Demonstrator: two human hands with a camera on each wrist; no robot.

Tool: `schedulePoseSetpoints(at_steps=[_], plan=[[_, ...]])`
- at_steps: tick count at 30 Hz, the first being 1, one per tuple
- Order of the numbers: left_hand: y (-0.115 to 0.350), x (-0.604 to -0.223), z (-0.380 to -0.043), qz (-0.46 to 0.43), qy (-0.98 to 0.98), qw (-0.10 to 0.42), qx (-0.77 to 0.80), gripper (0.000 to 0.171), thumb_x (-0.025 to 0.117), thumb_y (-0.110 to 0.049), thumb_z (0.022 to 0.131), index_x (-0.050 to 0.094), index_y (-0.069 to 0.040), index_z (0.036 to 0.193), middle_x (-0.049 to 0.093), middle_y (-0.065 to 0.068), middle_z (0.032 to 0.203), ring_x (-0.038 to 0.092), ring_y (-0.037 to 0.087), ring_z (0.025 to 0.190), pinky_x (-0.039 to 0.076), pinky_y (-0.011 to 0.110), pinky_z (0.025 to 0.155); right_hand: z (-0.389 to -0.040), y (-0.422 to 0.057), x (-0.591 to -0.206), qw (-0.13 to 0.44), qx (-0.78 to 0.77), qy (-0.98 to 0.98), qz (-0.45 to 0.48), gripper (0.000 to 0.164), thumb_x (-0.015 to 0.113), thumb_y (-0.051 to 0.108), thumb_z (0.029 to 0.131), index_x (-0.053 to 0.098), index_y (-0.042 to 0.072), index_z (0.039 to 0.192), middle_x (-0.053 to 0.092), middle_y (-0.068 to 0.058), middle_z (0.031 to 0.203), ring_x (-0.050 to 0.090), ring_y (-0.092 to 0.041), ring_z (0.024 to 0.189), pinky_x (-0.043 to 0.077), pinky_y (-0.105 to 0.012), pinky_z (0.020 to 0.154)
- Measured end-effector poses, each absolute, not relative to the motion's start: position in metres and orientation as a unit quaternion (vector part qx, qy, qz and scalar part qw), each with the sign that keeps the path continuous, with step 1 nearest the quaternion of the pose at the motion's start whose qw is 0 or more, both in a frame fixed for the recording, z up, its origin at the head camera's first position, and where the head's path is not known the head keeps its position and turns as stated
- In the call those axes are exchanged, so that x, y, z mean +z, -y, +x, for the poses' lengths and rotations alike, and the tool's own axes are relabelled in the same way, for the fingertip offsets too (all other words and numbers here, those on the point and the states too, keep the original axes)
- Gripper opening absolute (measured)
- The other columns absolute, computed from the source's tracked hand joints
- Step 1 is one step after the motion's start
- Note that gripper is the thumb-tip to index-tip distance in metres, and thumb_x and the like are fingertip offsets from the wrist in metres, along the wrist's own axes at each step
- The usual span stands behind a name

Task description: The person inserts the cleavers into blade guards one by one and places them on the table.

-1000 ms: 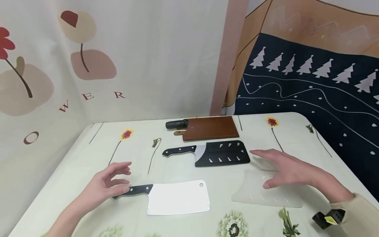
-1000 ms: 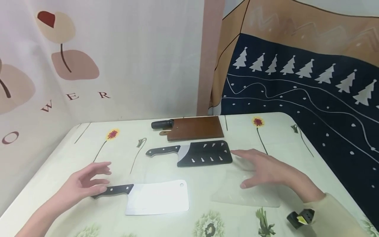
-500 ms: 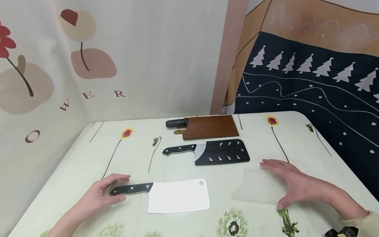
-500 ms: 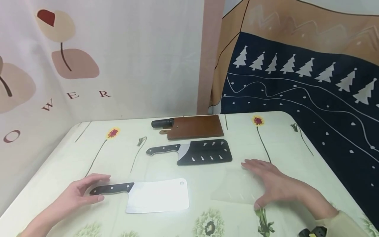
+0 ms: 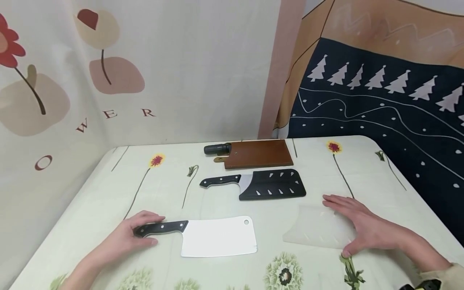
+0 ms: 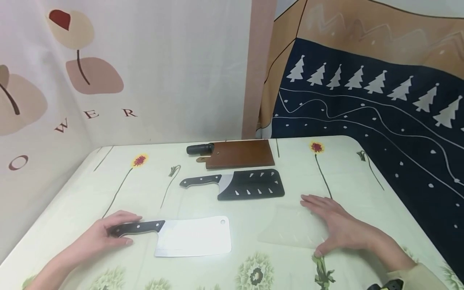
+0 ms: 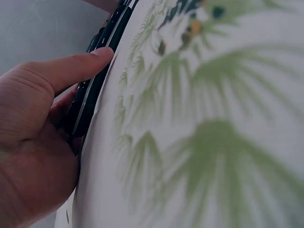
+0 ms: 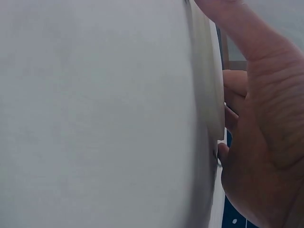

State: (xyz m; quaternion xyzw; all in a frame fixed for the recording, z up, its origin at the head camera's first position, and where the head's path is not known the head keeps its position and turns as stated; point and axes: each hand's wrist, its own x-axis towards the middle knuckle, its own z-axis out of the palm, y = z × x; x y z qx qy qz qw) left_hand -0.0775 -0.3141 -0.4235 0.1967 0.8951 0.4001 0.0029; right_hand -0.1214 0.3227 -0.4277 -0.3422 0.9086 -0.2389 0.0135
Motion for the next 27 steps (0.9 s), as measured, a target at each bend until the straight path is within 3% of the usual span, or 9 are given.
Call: schedulePoseSetpoints(at_steps=[6,13,18,23,27], plan=[[0.308,-0.423,-0.081,0.181,-0.914,-0.015,0.362,0.04,0.089,-0.015,0.079,0.078,-0.014,0.118,0.063,-0.008,0.114,0.053,0.003,0.103,0.042,0.016,0.084,-0.121,-0.319,-0.428,0.019,-0.232,-0.911,-0.34,0.122,0.093,0.06,0.053,0.045,0.009,0.154,0.038,-0.011,0.16,0.03,-0.041,0.139,-0.004,-0.01,0.108],[0.303,-0.423,-0.085,0.187,-0.914,-0.026,0.359,0.037,0.09,-0.013,0.078,0.08,-0.013,0.113,0.063,-0.009,0.109,0.053,0.003,0.1,0.042,0.014,0.083,-0.119,-0.318,-0.428,0.024,-0.245,-0.911,-0.33,0.118,0.094,0.052,0.055,0.046,0.01,0.153,0.038,-0.012,0.16,0.028,-0.044,0.14,-0.005,-0.013,0.109],[0.303,-0.426,-0.086,0.188,-0.911,-0.027,0.367,0.033,0.09,-0.011,0.078,0.081,-0.012,0.109,0.064,-0.008,0.107,0.052,0.003,0.099,0.041,0.014,0.082,-0.12,-0.318,-0.431,0.008,-0.235,-0.912,-0.336,0.114,0.095,0.047,0.056,0.047,0.007,0.152,0.041,-0.013,0.158,0.03,-0.038,0.142,-0.004,-0.013,0.113],[0.304,-0.426,-0.084,0.19,-0.904,-0.014,0.382,0.031,0.089,-0.011,0.079,0.081,-0.013,0.109,0.066,-0.008,0.106,0.055,0.002,0.099,0.042,0.014,0.082,-0.12,-0.317,-0.433,-0.015,-0.241,-0.906,-0.347,0.111,0.095,0.045,0.057,0.05,0.006,0.15,0.045,-0.01,0.156,0.028,-0.023,0.146,-0.002,-0.016,0.116],[0.304,-0.42,-0.083,0.2,-0.889,0.01,0.413,0.03,0.086,-0.008,0.081,0.079,-0.012,0.11,0.07,-0.006,0.107,0.06,0.003,0.101,0.043,0.012,0.086,-0.121,-0.317,-0.433,-0.023,-0.246,-0.903,-0.352,0.111,0.096,0.042,0.055,0.049,0.009,0.15,0.045,-0.007,0.155,0.032,-0.029,0.143,-0.001,-0.017,0.116]])
